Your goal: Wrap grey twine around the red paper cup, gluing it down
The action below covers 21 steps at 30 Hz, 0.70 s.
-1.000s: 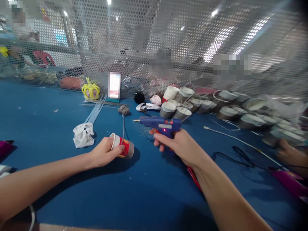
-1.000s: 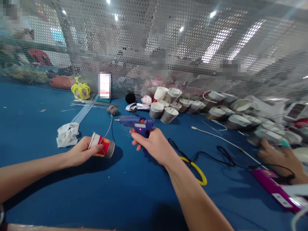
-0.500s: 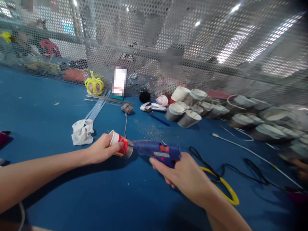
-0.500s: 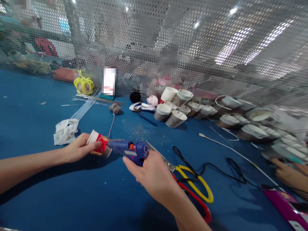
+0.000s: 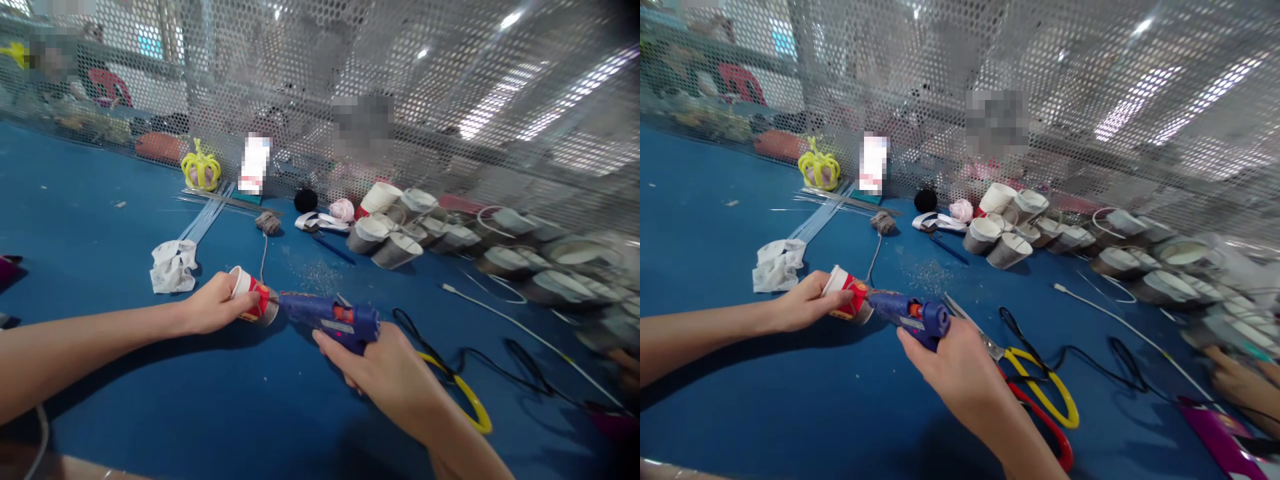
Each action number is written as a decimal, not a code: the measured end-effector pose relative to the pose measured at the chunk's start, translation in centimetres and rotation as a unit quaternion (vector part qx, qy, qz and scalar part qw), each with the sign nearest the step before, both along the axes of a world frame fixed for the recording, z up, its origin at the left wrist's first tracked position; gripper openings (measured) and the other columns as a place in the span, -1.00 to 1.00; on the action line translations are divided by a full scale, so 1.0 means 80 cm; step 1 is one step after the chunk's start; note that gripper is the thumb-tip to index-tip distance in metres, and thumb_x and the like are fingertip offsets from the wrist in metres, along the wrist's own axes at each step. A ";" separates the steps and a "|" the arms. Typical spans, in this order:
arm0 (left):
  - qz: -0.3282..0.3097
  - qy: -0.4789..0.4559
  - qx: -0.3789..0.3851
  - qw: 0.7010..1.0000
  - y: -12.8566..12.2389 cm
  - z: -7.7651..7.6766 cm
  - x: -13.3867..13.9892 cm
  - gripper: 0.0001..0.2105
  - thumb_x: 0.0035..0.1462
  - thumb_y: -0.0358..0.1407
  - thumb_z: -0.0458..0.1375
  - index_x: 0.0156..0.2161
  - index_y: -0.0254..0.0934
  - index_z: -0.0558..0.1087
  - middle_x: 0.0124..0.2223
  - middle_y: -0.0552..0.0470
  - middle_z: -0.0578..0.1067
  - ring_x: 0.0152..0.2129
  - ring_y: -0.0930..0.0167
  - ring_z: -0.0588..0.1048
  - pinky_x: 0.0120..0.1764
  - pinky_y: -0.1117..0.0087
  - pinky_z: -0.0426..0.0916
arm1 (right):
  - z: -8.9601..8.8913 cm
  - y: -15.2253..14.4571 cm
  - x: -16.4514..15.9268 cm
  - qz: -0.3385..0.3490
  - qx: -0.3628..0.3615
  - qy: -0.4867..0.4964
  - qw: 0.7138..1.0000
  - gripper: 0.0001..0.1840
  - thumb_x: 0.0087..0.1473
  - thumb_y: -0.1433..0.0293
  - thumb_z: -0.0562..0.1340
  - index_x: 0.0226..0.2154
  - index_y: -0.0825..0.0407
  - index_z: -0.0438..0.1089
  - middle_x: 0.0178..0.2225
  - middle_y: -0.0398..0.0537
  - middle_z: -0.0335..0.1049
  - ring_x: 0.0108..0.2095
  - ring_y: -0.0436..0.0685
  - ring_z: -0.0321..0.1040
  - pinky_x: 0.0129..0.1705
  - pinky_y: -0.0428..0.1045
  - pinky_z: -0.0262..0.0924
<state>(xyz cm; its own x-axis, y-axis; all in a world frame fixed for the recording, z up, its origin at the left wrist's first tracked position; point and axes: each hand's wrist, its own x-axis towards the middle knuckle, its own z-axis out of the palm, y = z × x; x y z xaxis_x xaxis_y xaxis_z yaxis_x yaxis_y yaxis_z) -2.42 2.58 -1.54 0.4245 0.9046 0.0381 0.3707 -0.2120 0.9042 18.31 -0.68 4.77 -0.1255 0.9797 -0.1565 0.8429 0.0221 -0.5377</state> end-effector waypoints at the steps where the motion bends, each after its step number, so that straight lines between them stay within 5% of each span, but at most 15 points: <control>1: 0.000 -0.004 -0.001 1.000 0.000 0.000 0.000 -0.72 0.07 -0.27 -0.07 -0.52 -0.39 0.37 -0.58 0.13 0.28 -0.62 0.55 0.21 -0.56 0.57 0.14 | 0.000 -0.001 0.000 0.005 0.014 -0.002 1.000 -0.64 -0.14 0.27 0.14 -0.82 0.01 0.10 -0.88 -0.24 0.09 -0.81 -0.05 0.09 -0.74 -0.13 0.02; 21: 0.005 -0.045 -0.037 0.998 0.002 0.002 0.002 -0.73 0.08 -0.29 -0.05 -0.46 -0.38 0.43 -0.52 0.10 0.41 -0.59 0.54 0.32 -0.53 0.59 0.19 | -0.013 0.000 0.002 0.055 0.122 0.009 0.991 -0.74 -0.13 0.33 0.13 -0.75 0.02 0.19 -0.85 -0.25 0.10 -0.79 -0.05 0.08 -0.75 -0.15 0.03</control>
<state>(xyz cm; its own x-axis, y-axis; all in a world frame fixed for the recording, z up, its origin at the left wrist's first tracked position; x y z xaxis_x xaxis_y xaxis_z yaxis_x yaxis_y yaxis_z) -2.27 2.75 -1.41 0.4125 0.9109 0.0080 0.2897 -0.1395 0.9469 18.46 -0.66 3.75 -0.2342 0.9683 0.0865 0.8182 0.2444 -0.5204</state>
